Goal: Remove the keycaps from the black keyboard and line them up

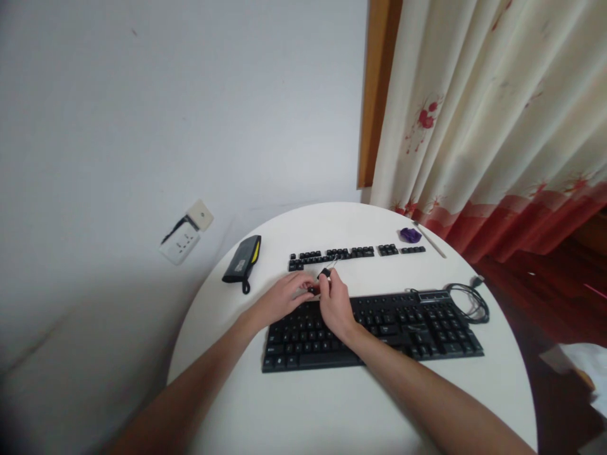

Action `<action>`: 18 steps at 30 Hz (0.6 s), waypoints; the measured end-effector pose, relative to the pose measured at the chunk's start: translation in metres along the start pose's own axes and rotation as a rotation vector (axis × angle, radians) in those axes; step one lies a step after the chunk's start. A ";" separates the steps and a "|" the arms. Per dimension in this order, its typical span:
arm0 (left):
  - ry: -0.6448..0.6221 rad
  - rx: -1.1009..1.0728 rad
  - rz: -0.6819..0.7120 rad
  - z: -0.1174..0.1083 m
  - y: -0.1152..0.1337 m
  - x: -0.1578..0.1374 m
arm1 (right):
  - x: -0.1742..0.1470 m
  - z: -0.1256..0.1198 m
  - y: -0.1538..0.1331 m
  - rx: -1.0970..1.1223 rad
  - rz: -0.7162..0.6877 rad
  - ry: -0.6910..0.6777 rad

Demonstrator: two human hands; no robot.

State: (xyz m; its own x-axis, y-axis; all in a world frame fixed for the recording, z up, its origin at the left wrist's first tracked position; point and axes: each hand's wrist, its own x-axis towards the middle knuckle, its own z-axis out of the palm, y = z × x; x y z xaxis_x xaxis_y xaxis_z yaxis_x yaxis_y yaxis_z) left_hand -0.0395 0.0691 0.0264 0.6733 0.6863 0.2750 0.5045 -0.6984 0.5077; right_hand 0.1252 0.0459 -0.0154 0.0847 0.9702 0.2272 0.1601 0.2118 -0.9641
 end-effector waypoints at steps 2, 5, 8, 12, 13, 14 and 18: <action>0.001 0.081 0.062 0.001 -0.001 0.001 | 0.001 0.000 0.001 -0.019 -0.016 0.015; 0.017 0.198 0.121 0.000 0.000 0.002 | 0.002 -0.001 0.001 -0.042 -0.058 0.054; 0.041 0.290 0.153 -0.002 0.004 0.002 | 0.003 -0.002 0.000 -0.035 -0.096 0.074; 0.075 0.303 0.162 0.001 0.006 0.001 | 0.003 -0.003 -0.001 0.000 -0.116 0.082; 0.092 0.275 0.149 0.003 0.004 0.001 | 0.003 -0.003 -0.001 0.011 -0.112 0.085; 0.125 0.244 0.122 0.004 0.001 0.001 | 0.004 -0.003 -0.001 0.028 -0.105 0.087; 0.358 0.199 -0.098 0.007 -0.019 0.008 | 0.005 -0.003 -0.002 0.131 -0.070 0.092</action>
State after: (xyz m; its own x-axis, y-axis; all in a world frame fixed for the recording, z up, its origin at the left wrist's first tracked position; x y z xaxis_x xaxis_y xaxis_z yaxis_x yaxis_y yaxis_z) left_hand -0.0403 0.0868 0.0132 0.4042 0.7545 0.5170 0.6750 -0.6275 0.3880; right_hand 0.1282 0.0501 -0.0115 0.1680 0.9388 0.3006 0.0393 0.2983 -0.9537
